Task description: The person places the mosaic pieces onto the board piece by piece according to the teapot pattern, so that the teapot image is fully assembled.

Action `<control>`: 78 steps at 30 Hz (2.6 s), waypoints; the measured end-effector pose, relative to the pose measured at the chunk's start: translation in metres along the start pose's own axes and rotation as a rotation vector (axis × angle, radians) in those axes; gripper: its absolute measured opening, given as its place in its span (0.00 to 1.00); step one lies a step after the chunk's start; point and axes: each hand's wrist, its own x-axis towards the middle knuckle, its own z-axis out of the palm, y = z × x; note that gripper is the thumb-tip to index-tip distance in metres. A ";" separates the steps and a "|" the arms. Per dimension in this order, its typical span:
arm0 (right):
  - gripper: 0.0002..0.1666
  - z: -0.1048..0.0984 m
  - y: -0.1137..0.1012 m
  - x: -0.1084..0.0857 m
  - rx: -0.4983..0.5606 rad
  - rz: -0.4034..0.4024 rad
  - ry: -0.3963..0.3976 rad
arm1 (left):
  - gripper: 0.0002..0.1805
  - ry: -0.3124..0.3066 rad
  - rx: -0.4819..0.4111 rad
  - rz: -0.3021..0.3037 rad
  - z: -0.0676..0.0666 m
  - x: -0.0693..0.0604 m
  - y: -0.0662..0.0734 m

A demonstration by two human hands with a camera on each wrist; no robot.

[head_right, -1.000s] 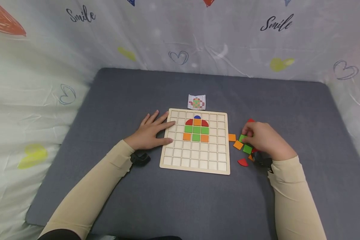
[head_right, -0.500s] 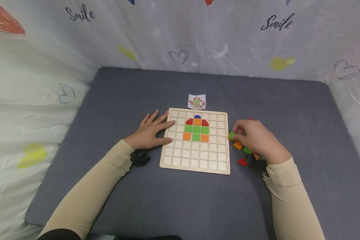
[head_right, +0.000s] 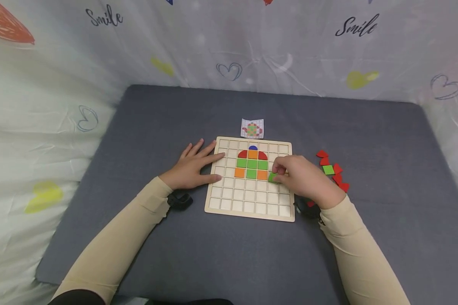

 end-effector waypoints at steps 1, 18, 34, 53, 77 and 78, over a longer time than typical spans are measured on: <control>0.06 0.001 -0.001 0.001 -0.001 -0.007 -0.005 | 0.43 0.001 -0.002 0.002 0.000 0.000 0.000; 0.06 0.019 -0.015 0.011 -0.018 -0.130 -0.079 | 0.43 0.006 -0.006 0.008 -0.001 -0.001 0.001; 0.05 0.024 -0.015 0.012 -0.063 -0.134 -0.035 | 0.43 0.001 -0.013 0.000 -0.001 0.000 0.002; 0.25 0.037 -0.052 0.029 -0.098 -0.137 -0.050 | 0.42 -0.003 0.001 -0.005 -0.001 0.000 0.001; 0.30 0.043 -0.049 0.028 -0.118 -0.116 -0.108 | 0.42 0.002 0.001 0.007 -0.003 -0.001 0.003; 0.30 0.042 -0.049 0.028 -0.116 -0.113 -0.106 | 0.42 0.003 0.001 0.007 -0.003 -0.001 0.003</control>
